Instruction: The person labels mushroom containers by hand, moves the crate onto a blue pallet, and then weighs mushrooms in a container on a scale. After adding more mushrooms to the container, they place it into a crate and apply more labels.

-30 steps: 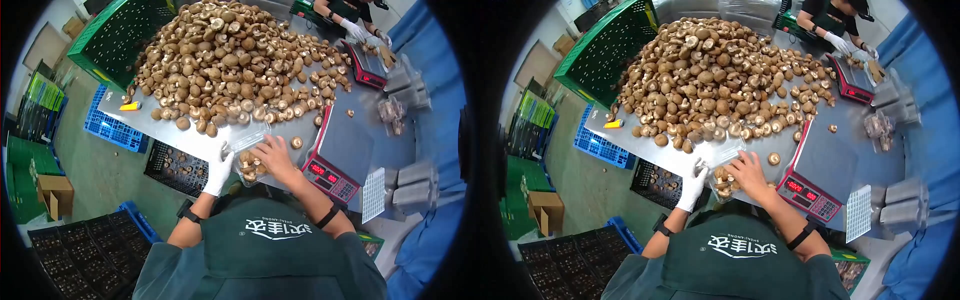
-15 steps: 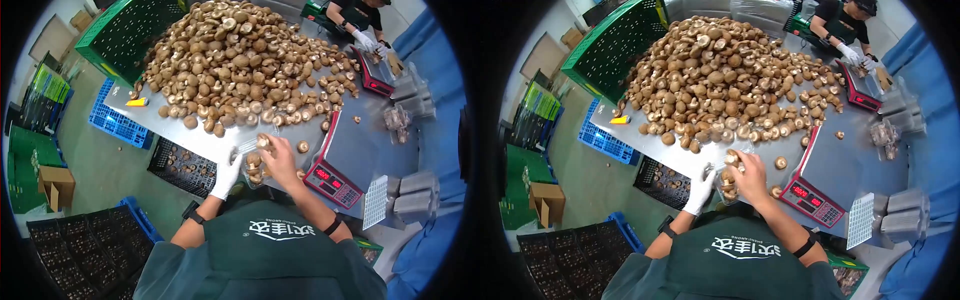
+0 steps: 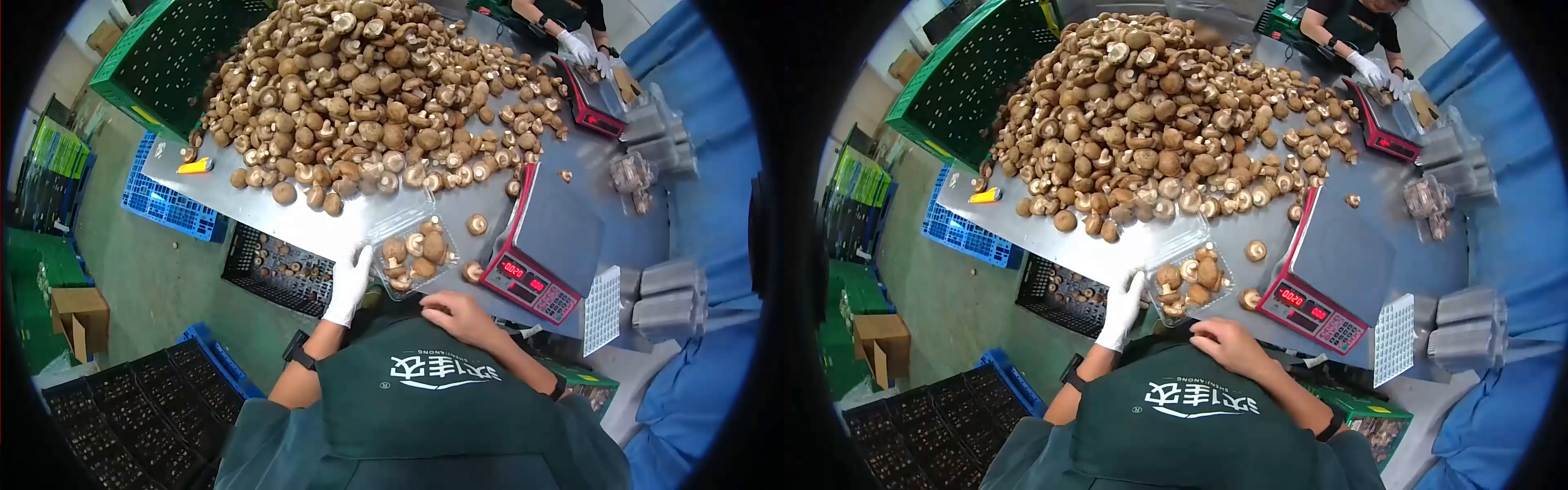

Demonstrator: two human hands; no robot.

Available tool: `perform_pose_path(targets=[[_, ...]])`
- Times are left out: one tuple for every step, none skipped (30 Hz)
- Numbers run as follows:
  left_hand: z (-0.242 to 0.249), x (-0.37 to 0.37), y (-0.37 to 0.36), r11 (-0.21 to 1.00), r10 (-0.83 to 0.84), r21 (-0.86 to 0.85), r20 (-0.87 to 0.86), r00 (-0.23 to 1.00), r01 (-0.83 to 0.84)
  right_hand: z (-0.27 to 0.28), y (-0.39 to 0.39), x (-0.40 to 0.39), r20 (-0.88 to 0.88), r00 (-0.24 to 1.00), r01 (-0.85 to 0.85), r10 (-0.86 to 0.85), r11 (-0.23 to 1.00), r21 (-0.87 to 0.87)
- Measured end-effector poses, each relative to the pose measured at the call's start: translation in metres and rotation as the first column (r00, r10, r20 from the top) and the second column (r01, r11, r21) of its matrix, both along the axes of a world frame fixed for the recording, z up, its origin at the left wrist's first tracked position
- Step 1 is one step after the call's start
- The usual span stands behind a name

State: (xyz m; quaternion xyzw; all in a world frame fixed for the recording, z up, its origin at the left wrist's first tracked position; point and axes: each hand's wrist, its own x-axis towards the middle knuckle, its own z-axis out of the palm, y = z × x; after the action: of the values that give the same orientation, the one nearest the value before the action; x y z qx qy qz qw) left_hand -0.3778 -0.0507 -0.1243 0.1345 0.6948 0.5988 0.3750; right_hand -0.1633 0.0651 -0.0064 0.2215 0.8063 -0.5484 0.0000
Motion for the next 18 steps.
perform_pose_path(targets=[[0.004, 0.000, 0.001, 1.000, -0.002, 0.000, 0.000, 1.000, 0.002, 0.000, 0.003, 0.007, 0.039, 0.996, 0.075, -0.074, 0.997, -0.020], [0.008, 0.000, 0.002, 1.000, -0.012, -0.023, 0.045, 0.999, 0.013, 0.001, 0.007, 0.012, 0.038, 0.996, 0.076, -0.075, 0.997, -0.021], [0.015, -0.001, 0.002, 0.999, -0.021, -0.045, 0.087, 0.996, 0.026, 0.003, 0.010, 0.015, 0.096, 0.986, 0.138, -0.139, 0.990, 0.016], [0.019, -0.001, 0.002, 0.998, -0.025, -0.048, 0.083, 0.996, 0.029, 0.004, 0.012, 0.017, 0.150, 0.967, 0.198, -0.204, 0.979, 0.054], [0.023, -0.001, 0.003, 0.992, -0.097, -0.084, -0.006, 0.995, 0.096, -0.003, 0.016, 0.019, 0.145, 0.967, 0.204, -0.210, 0.978, 0.053], [0.026, -0.001, 0.005, 0.979, -0.173, -0.124, -0.092, 0.981, 0.161, -0.016, 0.021, 0.021, 0.079, 0.942, 0.313, -0.326, 0.939, 0.143], [0.012, -0.002, 0.006, 0.978, -0.183, -0.121, -0.098, 0.978, 0.170, -0.024, 0.025, 0.020, 0.002, 0.901, 0.421, -0.433, 0.878, 0.226], [-0.011, -0.003, 0.007, 0.989, -0.137, -0.078, -0.192, 0.972, 0.124, -0.029, 0.029, 0.017, -0.075, 0.871, 0.485, -0.485, 0.829, 0.278], [-0.024, -0.004, 0.007, 0.996, -0.088, -0.027, -0.281, 0.956, 0.083, -0.035, 0.033, 0.013, -0.083, 0.864, 0.499, -0.497, 0.820, 0.281], [-0.016, -0.008, 0.006, 0.986, -0.165, -0.091, -0.519, 0.838, 0.137, -0.044, 0.037, 0.010, -0.067, 0.868, 0.481, -0.492, 0.800, 0.358], [-0.007, -0.006, 0.006, 0.986, -0.153, -0.128, -0.396, 0.905, 0.111, -0.052, 0.042, 0.006, -0.055, 0.868, 0.466, -0.494, 0.770, 0.436], [-0.005, -0.006, 0.005, 0.992, -0.120, -0.087, -0.325, 0.938, 0.097, -0.058, 0.043, 0.001, 0.012, 0.866, 0.452, -0.501, 0.792, 0.411], [-0.004, -0.008, 0.005, 0.995, -0.096, -0.041, -0.249, 0.964, 0.089, -0.082, 0.046, 0.001, -0.002, 0.867, 0.468, -0.498, 0.812, 0.349], [0.000, -0.010, 0.002, 0.995, -0.099, -0.026, -0.356, 0.929, 0.096, -0.062, 0.044, -0.006, 0.109, 0.843, 0.515, -0.527, 0.848, 0.124], [0.011, -0.013, 0.003, 0.995, -0.094, -0.008, -0.457, 0.885, 0.101, -0.065, 0.044, -0.007, 0.102, 0.839, 0.533, -0.535, 0.845, 0.043], [0.047, -0.011, 0.007, 0.993, -0.121, -0.038, -0.375, 0.919, 0.115, -0.062, 0.043, -0.006, 0.036, 0.838, 0.542, -0.545, 0.837, 0.075], [0.076, -0.009, 0.009, 0.989, -0.146, -0.076, -0.289, 0.946, 0.130, -0.059, 0.042, -0.004, -0.026, 0.836, 0.547, -0.548, 0.830, 0.104], [0.082, -0.010, 0.015, 0.989, -0.149, -0.055, -0.199, 0.969, 0.141, -0.045, 0.043, 0.000, -0.029, 0.812, 0.583, -0.583, 0.808, 0.078]])
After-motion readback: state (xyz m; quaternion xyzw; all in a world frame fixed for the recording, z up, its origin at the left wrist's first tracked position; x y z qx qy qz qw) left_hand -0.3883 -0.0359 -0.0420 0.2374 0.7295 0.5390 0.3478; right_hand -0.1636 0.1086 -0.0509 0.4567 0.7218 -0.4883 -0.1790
